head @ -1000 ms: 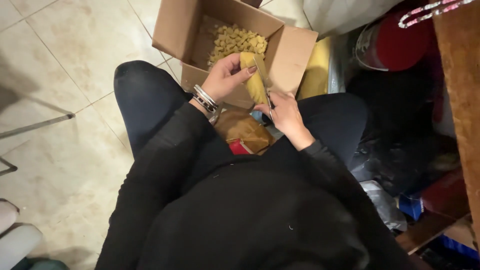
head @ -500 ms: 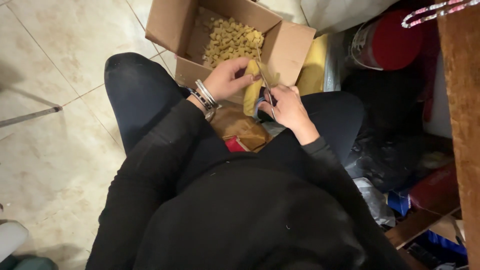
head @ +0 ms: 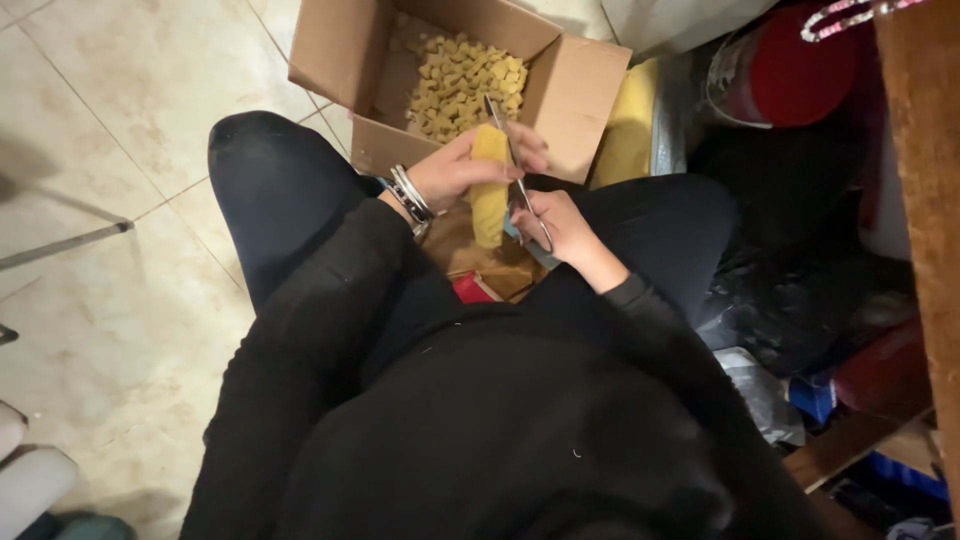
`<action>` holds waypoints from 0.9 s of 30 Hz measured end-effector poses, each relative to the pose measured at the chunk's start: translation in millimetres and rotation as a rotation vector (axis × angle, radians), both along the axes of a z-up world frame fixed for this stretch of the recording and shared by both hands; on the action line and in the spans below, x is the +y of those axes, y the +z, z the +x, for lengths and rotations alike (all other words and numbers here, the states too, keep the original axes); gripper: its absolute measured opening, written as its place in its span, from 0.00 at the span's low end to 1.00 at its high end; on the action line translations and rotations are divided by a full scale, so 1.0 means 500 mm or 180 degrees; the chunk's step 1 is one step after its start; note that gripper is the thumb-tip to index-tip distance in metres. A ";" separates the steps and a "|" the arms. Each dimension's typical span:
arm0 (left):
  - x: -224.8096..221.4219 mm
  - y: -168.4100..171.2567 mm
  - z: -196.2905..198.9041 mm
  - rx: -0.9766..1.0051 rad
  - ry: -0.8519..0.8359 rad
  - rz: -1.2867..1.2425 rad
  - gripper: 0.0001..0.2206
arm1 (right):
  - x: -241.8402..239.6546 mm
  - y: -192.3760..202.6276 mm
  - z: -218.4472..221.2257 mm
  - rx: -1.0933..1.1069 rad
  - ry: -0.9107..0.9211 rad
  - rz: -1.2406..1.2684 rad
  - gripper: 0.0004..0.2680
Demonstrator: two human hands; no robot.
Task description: Cutting a piece of foam into small cubes and collecting them in a box.
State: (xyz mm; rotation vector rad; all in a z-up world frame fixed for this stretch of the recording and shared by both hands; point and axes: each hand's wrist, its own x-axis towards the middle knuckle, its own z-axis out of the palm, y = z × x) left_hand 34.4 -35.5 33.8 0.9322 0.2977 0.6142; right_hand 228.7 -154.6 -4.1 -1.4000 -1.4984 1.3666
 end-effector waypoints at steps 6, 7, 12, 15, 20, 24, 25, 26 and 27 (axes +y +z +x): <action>0.004 0.005 -0.007 0.0180 -0.0006 0.0056 0.17 | -0.004 0.015 -0.014 0.0133 0.0026 0.0041 0.12; 0.003 0.004 -0.005 0.0202 0.0054 0.0058 0.17 | -0.005 0.015 -0.017 0.0167 -0.0021 -0.0018 0.11; 0.005 0.007 -0.012 0.0373 0.0182 0.0089 0.19 | -0.011 0.010 -0.018 0.0208 -0.0074 -0.0094 0.11; 0.014 -0.004 -0.017 0.0490 0.0171 0.0437 0.18 | -0.013 -0.005 -0.015 0.0194 -0.0090 -0.0139 0.12; 0.031 -0.032 -0.023 0.0371 -0.0193 0.1535 0.13 | 0.002 0.056 -0.027 -0.0109 0.0089 0.0091 0.23; 0.043 -0.113 -0.044 0.0437 -0.0463 0.1519 0.16 | 0.016 0.096 -0.038 -0.0280 -0.0041 0.0167 0.18; 0.040 -0.101 -0.047 0.0636 -0.0215 0.1526 0.15 | 0.017 0.079 -0.039 -0.0286 -0.0193 0.0075 0.16; 0.035 -0.087 -0.059 0.0863 0.0058 0.1528 0.13 | 0.019 0.061 -0.044 -0.0268 -0.0315 -0.0015 0.14; 0.042 -0.079 -0.054 0.0837 -0.0006 0.1529 0.13 | 0.015 0.061 -0.042 -0.0278 -0.0381 -0.0025 0.14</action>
